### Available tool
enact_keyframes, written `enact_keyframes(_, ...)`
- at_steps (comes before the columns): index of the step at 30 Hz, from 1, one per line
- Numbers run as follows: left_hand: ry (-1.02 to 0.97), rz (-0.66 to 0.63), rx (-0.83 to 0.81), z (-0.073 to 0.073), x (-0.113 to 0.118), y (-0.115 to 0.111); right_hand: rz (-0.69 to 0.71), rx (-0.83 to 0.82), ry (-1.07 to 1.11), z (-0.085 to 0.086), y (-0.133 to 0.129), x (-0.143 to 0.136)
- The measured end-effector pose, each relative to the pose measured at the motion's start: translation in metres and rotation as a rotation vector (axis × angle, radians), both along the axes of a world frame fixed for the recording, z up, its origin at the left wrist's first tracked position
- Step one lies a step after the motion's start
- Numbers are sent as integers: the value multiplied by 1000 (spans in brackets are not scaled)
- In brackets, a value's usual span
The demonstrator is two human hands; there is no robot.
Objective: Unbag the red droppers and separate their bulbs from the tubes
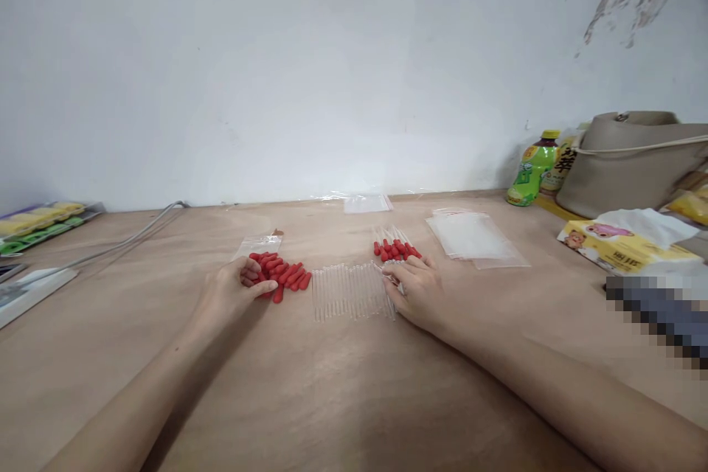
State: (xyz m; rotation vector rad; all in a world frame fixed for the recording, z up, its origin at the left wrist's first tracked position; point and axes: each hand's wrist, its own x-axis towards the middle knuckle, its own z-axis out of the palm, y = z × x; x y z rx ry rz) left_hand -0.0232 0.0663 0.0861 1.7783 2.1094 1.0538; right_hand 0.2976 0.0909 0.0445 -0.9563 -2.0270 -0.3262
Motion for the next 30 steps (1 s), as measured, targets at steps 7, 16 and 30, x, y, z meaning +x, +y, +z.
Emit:
enact_keyframes(7, 290, 61, 55, 13, 12, -11, 51, -37, -56, 1, -7, -3)
enact_keyframes(16, 495, -132, 314, 3, 40, -20, 95, -133, -161, 10, -12, 3)
enact_keyframes(30, 268, -437, -71, 9, 150, 49, 154, -165, -316, 16, -7, 26)
